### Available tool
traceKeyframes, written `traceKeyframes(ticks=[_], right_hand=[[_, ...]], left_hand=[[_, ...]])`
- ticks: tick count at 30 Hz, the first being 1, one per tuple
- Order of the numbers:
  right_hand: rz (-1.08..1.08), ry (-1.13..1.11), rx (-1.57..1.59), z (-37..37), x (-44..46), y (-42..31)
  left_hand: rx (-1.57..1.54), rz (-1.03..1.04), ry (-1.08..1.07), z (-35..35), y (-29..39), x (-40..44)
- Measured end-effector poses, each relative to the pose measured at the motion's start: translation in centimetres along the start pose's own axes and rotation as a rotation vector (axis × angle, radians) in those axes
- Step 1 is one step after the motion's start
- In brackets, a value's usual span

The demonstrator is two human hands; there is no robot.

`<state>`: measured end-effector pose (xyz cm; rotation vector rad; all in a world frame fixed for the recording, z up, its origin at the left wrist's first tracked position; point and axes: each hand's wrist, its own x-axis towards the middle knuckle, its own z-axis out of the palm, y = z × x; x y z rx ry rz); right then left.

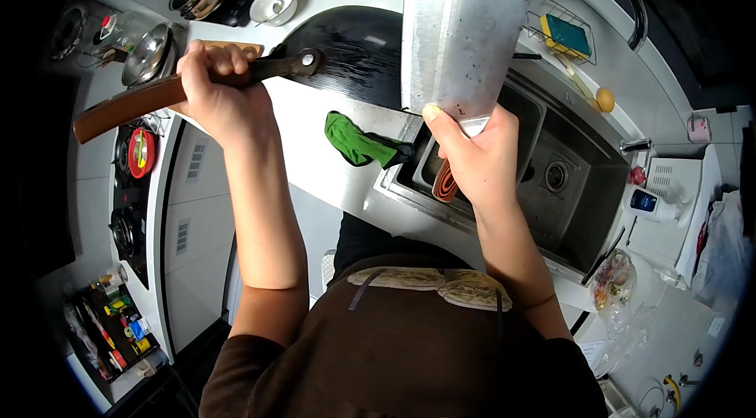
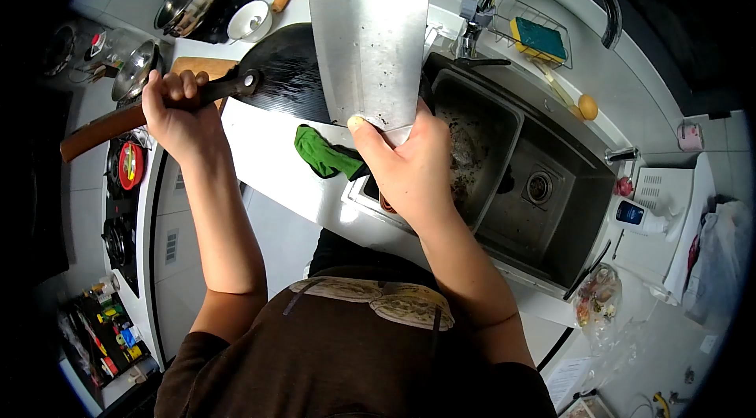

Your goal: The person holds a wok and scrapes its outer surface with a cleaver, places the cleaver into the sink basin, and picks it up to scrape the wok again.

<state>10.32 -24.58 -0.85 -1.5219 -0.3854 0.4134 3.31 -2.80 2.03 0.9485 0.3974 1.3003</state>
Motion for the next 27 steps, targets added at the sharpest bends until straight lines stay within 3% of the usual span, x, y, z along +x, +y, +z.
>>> traceKeyframes(ticks=[20, 27], right_hand=[[-0.002, 0.0, -0.055, -0.65, -0.6, 0.58], [0.047, 0.041, 0.112, -0.71, -0.05, 0.0]], left_hand=[[-0.012, -0.018, 0.029, -0.29, 0.08, 0.18], [-0.012, -0.019, 0.033, -0.37, 0.09, 0.23]])
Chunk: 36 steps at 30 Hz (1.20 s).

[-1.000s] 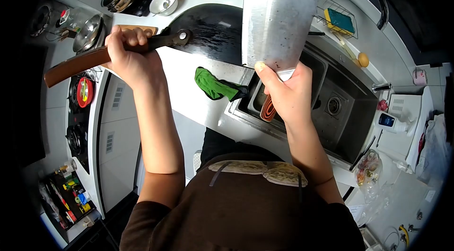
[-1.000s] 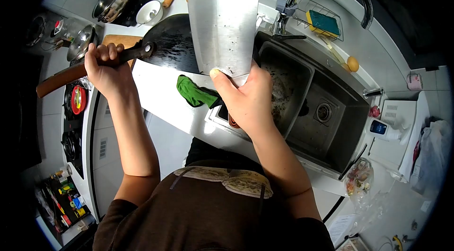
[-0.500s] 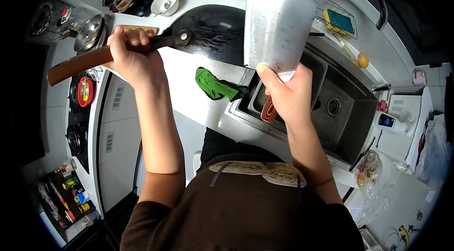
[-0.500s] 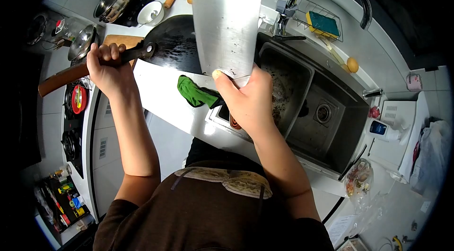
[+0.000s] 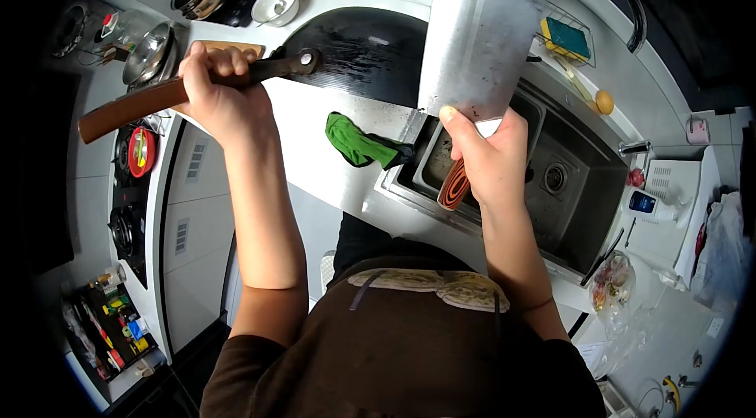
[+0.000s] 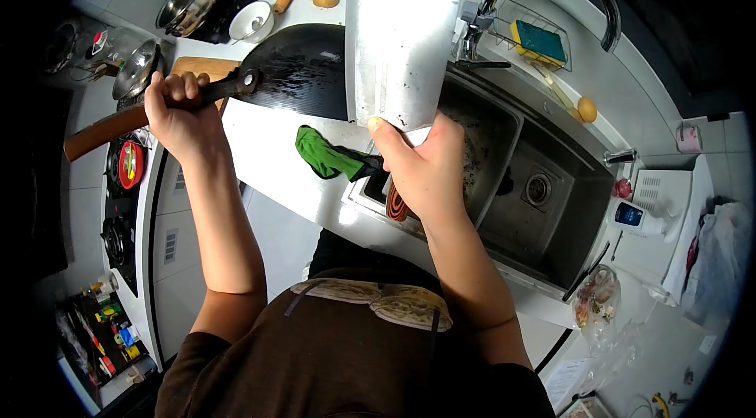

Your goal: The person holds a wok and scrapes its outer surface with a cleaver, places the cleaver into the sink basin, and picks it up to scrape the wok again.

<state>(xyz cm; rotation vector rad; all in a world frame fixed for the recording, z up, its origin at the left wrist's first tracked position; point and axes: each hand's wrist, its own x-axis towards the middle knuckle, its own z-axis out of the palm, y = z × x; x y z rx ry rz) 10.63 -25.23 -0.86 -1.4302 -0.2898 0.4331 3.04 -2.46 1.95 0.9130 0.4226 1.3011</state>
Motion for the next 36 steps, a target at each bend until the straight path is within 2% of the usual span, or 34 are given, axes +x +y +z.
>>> traceKeyframes(ticks=[8, 17, 36], right_hand=[[0.024, 0.011, -0.055, 0.6, -0.2, -0.5], [0.008, 0.022, -0.121, 1.1, -0.5, -0.7], [0.038, -0.006, -0.08, 0.4, -0.5, -0.4]], left_hand=[[-0.003, 0.02, -0.071, -0.1, 0.0, -0.3], [0.019, 0.014, -0.013, 0.1, 0.2, -0.8], [0.001, 0.025, -0.05, -0.1, 0.1, -0.7]])
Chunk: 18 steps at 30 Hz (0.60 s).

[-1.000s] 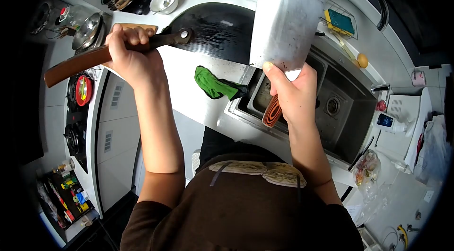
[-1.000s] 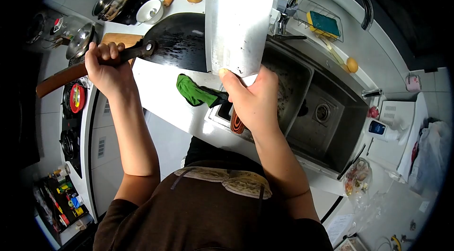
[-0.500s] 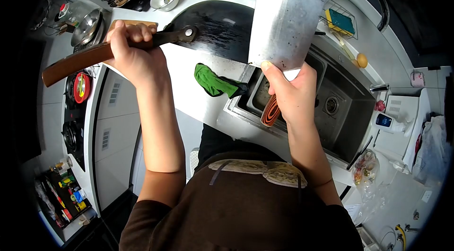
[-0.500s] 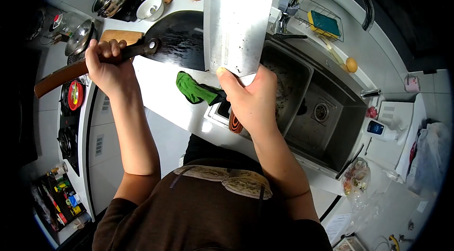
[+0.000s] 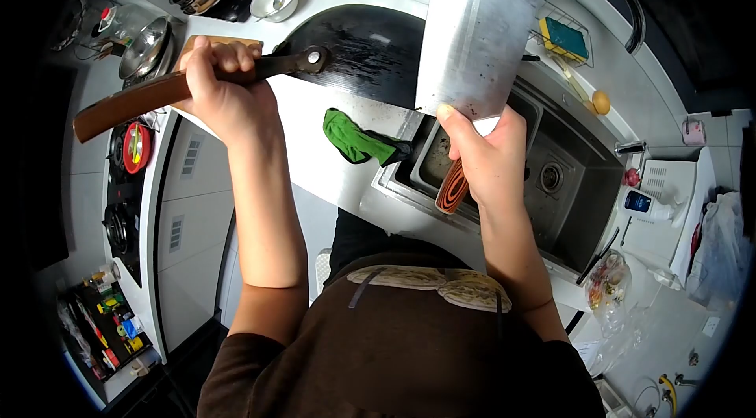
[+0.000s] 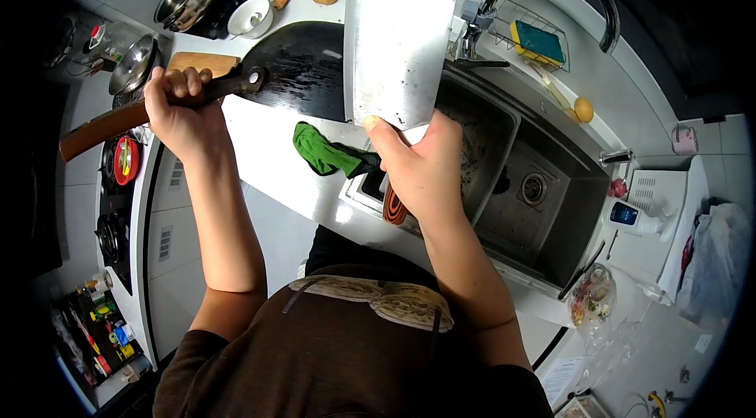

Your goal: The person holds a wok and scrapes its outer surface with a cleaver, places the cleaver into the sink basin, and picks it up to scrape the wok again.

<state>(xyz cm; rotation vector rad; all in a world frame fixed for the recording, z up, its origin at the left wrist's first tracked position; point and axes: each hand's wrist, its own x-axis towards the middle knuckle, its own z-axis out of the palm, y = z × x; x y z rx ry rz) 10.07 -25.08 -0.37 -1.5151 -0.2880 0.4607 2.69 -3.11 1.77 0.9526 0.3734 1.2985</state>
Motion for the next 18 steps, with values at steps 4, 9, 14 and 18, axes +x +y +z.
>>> traceKeyframes(ticks=[4, 9, 14, 18], right_hand=[[-0.003, 0.007, -0.012, 0.08, -0.01, -0.18], [0.009, 0.002, 0.011, 0.24, 0.03, -0.1], [-0.003, 0.003, -0.018, 0.31, -0.16, -0.05], [-0.007, -0.002, -0.01, 0.34, -0.22, -0.01]], left_hand=[[-0.029, -0.014, -0.01, -0.24, -0.1, 0.02], [-0.027, -0.009, 0.002, -0.25, -0.04, 0.04], [-0.023, -0.004, 0.0, -0.31, -0.05, -0.07], [-0.013, 0.0, 0.018, -0.32, -0.11, -0.04]])
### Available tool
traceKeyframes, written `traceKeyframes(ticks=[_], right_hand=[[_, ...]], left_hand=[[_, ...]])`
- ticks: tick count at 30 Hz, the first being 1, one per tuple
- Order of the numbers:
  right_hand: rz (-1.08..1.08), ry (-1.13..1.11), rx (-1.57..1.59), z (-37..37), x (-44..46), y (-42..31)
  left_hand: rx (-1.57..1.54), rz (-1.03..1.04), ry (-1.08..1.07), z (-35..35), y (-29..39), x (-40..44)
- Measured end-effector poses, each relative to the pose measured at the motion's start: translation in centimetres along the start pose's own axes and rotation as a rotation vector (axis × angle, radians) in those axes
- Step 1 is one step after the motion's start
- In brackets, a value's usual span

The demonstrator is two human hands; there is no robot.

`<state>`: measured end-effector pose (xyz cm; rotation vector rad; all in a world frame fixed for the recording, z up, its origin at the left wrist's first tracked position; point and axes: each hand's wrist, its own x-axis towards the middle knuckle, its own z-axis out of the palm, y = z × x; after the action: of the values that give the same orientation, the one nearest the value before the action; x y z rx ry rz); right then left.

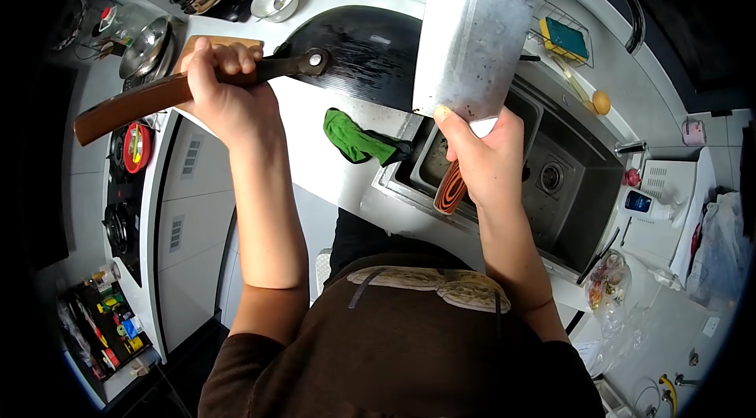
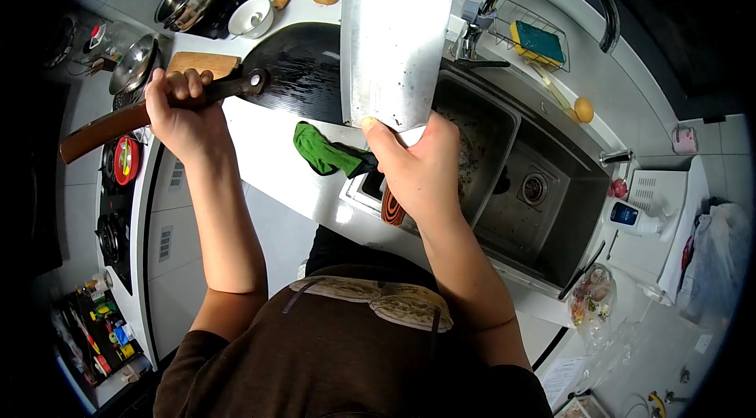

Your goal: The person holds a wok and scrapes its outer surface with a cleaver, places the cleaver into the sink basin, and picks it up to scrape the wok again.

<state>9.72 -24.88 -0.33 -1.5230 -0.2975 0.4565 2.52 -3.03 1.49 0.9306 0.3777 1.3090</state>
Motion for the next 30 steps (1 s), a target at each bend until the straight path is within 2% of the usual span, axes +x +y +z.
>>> traceKeyframes(ticks=[6, 12, 15, 30], right_hand=[[0.009, -0.019, -0.052, -0.1, -0.1, -0.1], [-0.081, 0.008, -0.052, 0.4, -0.4, 0.0], [0.016, 0.009, 0.018, 0.5, -0.5, -1.0], [-0.088, 0.021, -0.063, 1.7, -0.1, -0.6]], left_hand=[[-0.012, -0.002, -0.035, 0.3, 0.1, -0.3], [-0.023, -0.019, 0.014, 0.5, 0.1, -0.3], [-0.015, -0.002, -0.008, 0.0, 0.0, -0.1], [-0.011, 0.007, -0.025, 0.1, 0.0, -0.5]])
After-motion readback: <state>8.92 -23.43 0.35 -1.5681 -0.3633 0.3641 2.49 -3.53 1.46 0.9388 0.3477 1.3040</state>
